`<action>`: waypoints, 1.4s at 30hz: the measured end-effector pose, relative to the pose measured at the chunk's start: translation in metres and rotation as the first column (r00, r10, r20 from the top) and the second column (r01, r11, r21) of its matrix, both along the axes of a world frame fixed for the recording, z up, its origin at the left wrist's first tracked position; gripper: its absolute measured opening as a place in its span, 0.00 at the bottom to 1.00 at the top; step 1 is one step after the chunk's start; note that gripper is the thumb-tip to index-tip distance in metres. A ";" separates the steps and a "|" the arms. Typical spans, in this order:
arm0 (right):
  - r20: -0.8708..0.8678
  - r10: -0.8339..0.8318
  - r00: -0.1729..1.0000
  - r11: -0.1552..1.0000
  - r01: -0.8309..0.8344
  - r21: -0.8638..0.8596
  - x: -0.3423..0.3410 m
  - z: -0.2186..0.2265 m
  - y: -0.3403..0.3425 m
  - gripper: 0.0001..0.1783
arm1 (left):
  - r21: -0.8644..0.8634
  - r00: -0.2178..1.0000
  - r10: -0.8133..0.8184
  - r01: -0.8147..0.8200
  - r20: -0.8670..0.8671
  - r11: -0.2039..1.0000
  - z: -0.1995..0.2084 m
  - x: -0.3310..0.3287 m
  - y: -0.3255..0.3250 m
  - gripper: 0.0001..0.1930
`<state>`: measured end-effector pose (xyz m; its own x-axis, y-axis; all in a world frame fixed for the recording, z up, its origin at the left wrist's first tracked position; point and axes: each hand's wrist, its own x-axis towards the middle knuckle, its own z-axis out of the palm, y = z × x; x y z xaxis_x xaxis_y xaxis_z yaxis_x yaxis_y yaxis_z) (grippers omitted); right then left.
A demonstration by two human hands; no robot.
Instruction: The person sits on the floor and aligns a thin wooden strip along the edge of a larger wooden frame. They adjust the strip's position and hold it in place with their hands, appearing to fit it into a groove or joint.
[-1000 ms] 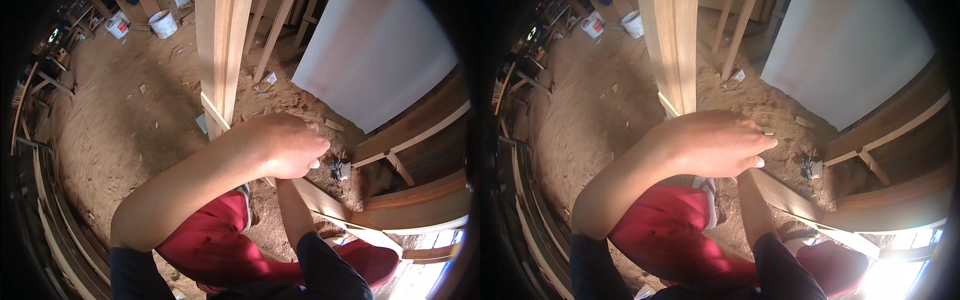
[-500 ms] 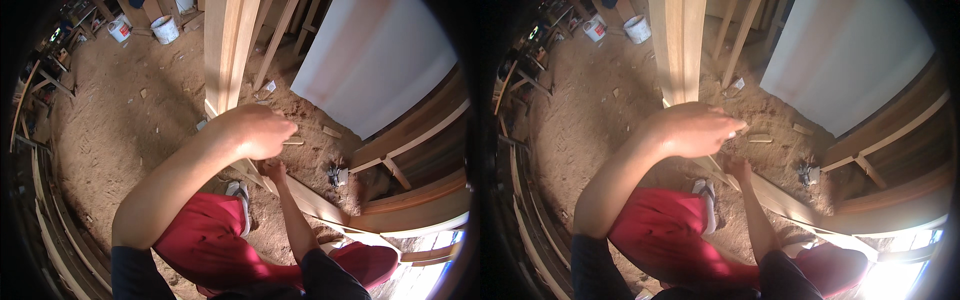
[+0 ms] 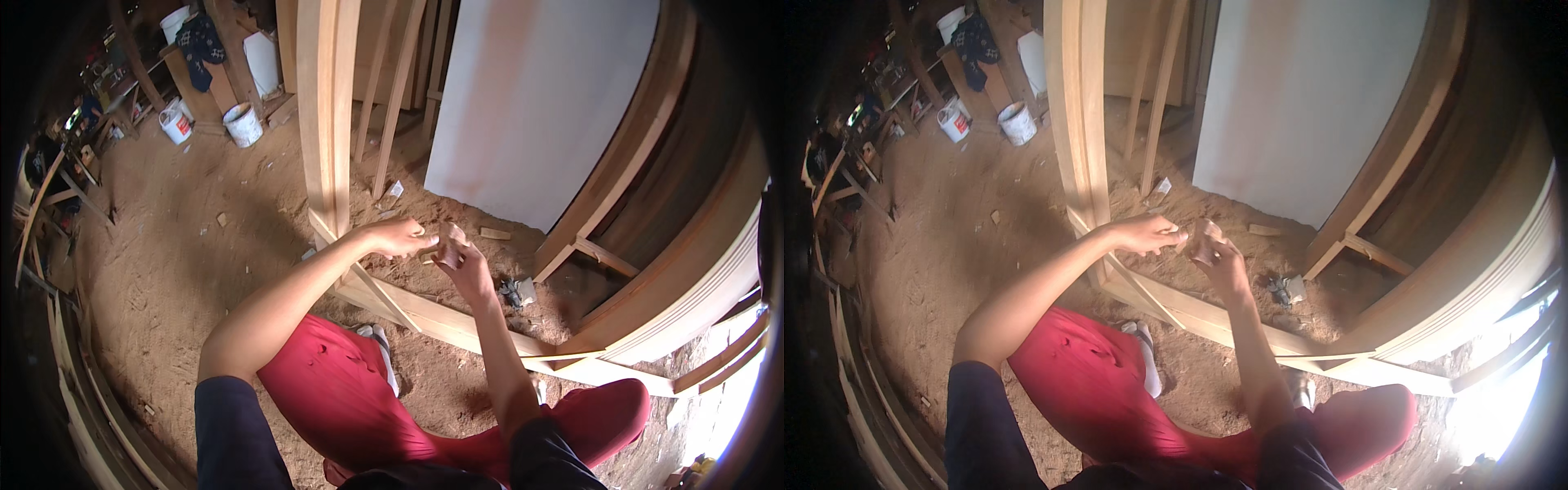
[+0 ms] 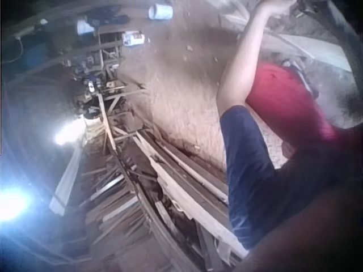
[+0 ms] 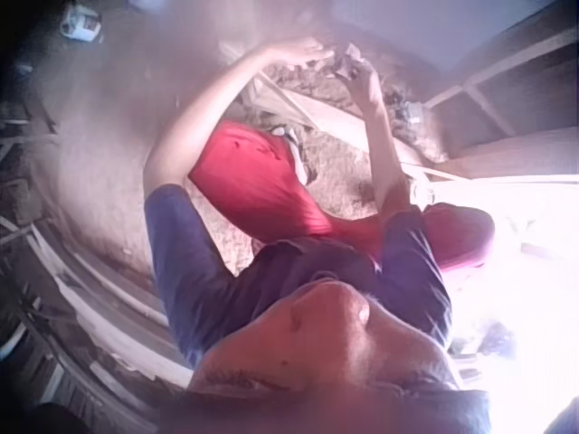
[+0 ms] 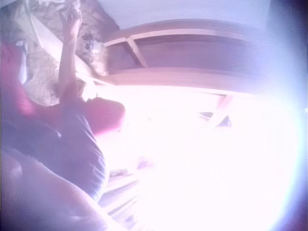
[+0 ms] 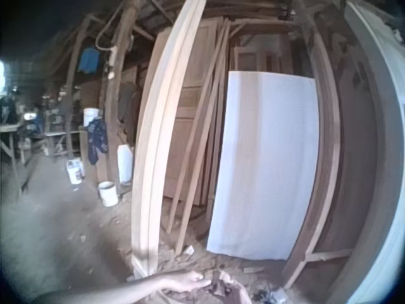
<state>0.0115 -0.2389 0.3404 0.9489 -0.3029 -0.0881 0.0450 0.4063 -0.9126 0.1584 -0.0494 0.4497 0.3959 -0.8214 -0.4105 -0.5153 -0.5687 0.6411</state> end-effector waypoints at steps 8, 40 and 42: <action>0.112 0.069 0.991 0.995 -0.060 -0.075 0.024 0.085 0.036 0.16 | -0.424 0.963 0.257 -0.269 -0.086 0.865 0.040 -0.009 0.015 0.11; 0.735 0.132 0.665 0.437 0.627 -0.645 0.211 0.270 0.134 0.09 | -0.411 0.716 0.685 -0.588 0.136 0.697 -0.406 -0.185 0.176 0.06; 0.601 0.134 0.788 0.461 0.488 -0.742 0.200 0.235 0.138 0.09 | -0.460 0.648 0.748 -0.626 0.141 0.629 -0.373 -0.187 0.157 0.06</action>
